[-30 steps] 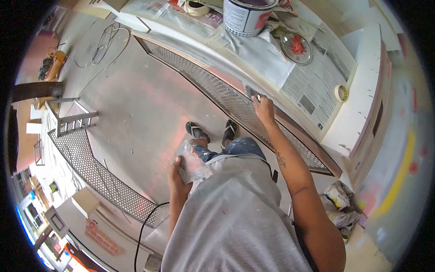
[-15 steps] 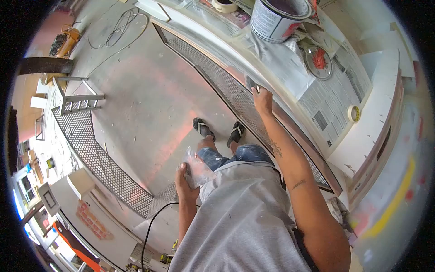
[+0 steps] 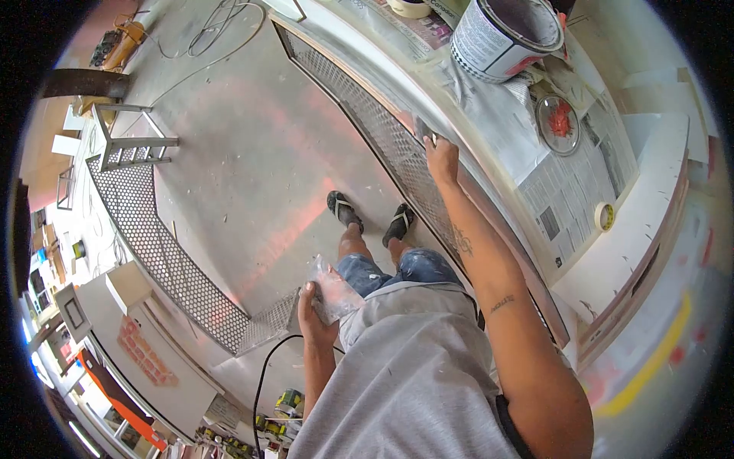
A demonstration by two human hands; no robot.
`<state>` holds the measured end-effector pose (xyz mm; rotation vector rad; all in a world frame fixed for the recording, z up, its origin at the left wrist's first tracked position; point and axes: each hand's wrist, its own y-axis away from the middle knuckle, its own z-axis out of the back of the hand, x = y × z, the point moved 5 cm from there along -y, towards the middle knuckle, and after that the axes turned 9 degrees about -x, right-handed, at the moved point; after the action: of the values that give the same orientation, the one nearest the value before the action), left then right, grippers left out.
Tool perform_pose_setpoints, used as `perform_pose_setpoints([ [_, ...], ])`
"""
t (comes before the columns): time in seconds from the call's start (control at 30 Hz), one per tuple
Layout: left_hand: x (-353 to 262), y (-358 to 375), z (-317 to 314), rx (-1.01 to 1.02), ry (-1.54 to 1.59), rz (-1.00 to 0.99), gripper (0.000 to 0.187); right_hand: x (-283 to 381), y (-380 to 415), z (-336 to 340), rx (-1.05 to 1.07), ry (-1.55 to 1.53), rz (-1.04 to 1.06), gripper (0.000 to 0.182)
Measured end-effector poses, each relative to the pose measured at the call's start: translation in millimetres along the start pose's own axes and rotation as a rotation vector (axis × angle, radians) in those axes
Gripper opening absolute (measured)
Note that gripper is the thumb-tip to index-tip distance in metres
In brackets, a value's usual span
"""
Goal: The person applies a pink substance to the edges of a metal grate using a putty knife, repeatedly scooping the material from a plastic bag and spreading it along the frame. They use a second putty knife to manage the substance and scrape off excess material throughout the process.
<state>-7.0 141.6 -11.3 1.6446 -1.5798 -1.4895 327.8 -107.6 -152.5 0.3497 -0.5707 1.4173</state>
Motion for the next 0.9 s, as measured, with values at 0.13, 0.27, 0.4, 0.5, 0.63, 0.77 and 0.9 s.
perform_pose_setpoints([
  [0.13,4,-3,6,-0.047,0.012,0.002,0.040,9,-8,-11,-0.017,-0.021,0.040,0.032],
  [0.27,6,0,8,-0.092,0.035,-0.007,0.041,13,-18,-26,-0.022,-0.024,0.041,0.032],
  [0.4,10,-1,15,-0.083,0.090,-0.004,0.037,13,-28,-42,-0.023,0.000,0.041,0.034],
  [0.5,11,1,15,-0.078,0.081,-0.006,0.038,17,-35,-49,-0.011,0.006,0.014,0.035],
  [0.63,11,2,2,-0.069,0.079,-0.010,0.037,26,-37,-53,0.036,-0.015,0.021,0.035],
  [0.77,12,-5,-25,-0.084,0.093,0.017,0.036,66,-7,-16,0.216,-0.207,0.136,0.027],
  [0.9,16,-23,-55,0.007,0.223,0.058,0.035,122,54,68,0.296,-0.526,0.343,0.024],
])
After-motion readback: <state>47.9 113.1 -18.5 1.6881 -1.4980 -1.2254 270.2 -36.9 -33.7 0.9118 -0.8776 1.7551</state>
